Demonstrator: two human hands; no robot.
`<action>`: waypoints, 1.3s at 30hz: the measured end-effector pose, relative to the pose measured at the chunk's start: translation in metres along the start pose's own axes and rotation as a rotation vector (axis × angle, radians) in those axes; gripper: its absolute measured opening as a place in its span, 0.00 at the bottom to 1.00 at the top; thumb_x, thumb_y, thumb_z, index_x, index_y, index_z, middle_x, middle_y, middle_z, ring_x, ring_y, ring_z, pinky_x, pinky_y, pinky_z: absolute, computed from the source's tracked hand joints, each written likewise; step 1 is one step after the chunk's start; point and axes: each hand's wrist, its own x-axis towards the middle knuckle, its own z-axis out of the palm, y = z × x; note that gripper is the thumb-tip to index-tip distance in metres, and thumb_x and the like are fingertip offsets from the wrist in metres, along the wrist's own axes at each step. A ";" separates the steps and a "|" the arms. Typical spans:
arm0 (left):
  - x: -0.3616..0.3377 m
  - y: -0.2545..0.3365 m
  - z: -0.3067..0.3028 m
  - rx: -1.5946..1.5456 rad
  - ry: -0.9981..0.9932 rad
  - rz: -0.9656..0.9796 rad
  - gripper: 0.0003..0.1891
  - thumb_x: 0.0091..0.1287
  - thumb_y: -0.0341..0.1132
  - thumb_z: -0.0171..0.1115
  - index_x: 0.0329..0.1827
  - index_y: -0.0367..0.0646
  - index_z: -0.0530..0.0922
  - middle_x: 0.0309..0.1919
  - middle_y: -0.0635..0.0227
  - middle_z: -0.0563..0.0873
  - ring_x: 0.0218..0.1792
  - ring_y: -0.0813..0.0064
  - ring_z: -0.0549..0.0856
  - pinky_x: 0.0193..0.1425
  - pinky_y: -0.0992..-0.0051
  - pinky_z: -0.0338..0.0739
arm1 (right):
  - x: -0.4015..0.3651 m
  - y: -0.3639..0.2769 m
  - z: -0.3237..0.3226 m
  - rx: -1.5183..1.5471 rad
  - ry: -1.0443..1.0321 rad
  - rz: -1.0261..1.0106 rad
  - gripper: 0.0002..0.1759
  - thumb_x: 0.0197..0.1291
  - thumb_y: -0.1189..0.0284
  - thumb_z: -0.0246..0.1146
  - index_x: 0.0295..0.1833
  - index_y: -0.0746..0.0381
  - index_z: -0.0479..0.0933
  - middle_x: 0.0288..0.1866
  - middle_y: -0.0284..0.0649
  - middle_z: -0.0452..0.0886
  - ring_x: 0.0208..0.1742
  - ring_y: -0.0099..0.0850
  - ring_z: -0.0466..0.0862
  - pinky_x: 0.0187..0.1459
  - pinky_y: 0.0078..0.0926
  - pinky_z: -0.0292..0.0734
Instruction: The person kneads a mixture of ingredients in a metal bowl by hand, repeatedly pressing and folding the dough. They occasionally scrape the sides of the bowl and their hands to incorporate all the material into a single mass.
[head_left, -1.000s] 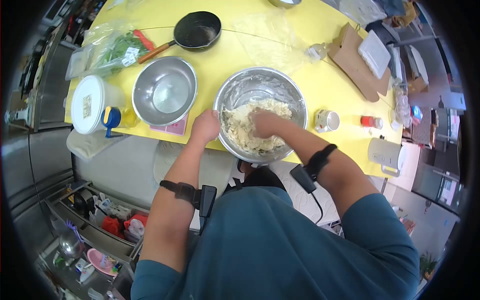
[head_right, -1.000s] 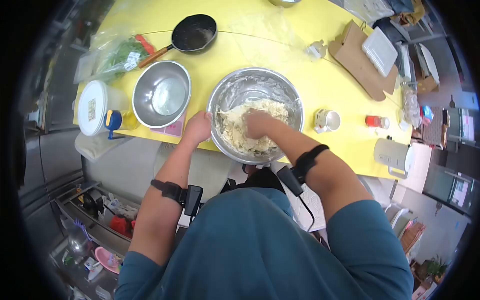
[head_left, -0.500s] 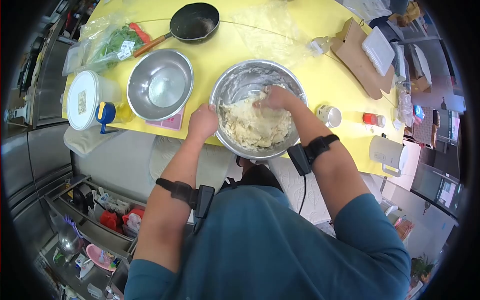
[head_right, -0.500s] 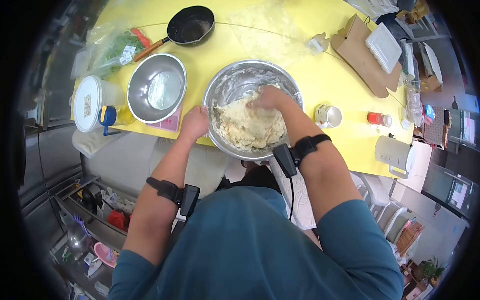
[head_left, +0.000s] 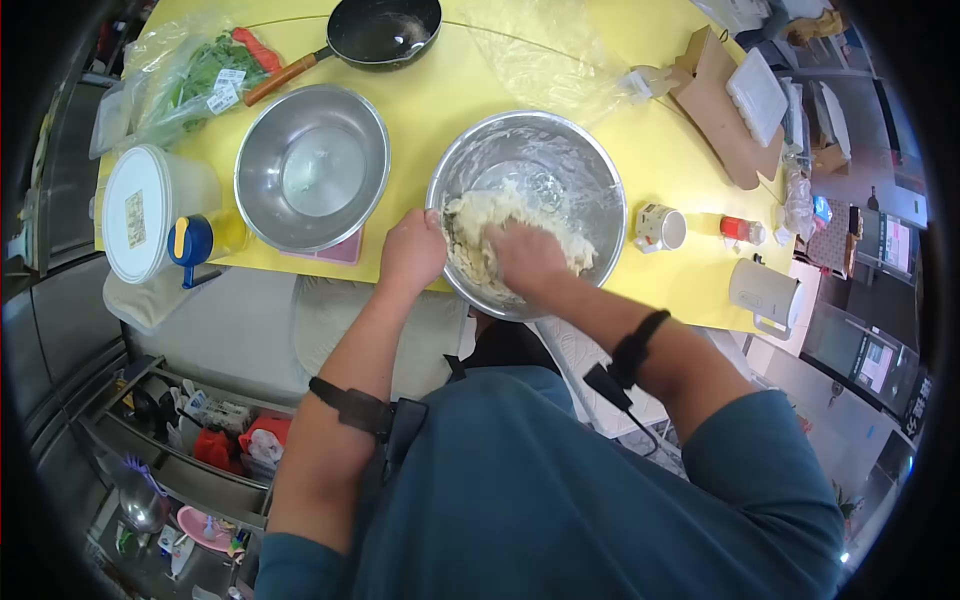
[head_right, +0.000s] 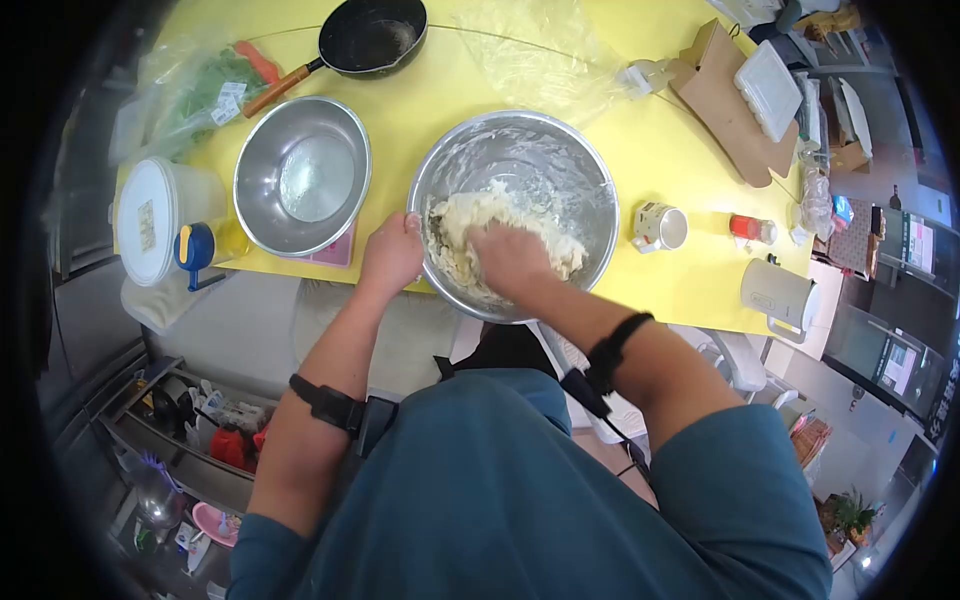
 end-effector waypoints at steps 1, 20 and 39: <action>0.002 -0.001 0.000 0.008 -0.010 0.009 0.21 0.79 0.43 0.45 0.47 0.33 0.79 0.43 0.38 0.85 0.47 0.39 0.84 0.55 0.48 0.76 | 0.014 0.003 0.001 0.000 0.005 0.018 0.14 0.61 0.70 0.61 0.52 0.57 0.75 0.45 0.48 0.83 0.47 0.46 0.87 0.48 0.42 0.82; 0.000 0.005 0.001 0.122 0.054 0.040 0.21 0.78 0.44 0.45 0.49 0.33 0.80 0.46 0.39 0.86 0.50 0.40 0.84 0.59 0.50 0.76 | 0.111 0.027 -0.026 0.130 -0.140 -0.114 0.38 0.61 0.40 0.61 0.67 0.55 0.77 0.65 0.53 0.79 0.63 0.50 0.80 0.65 0.45 0.74; 0.003 0.014 0.011 0.229 0.159 0.051 0.21 0.79 0.45 0.44 0.47 0.34 0.79 0.44 0.40 0.86 0.49 0.40 0.84 0.58 0.49 0.76 | -0.009 0.048 -0.022 -0.114 -0.202 -0.223 0.23 0.58 0.66 0.60 0.59 0.61 0.75 0.52 0.47 0.83 0.54 0.43 0.85 0.54 0.41 0.80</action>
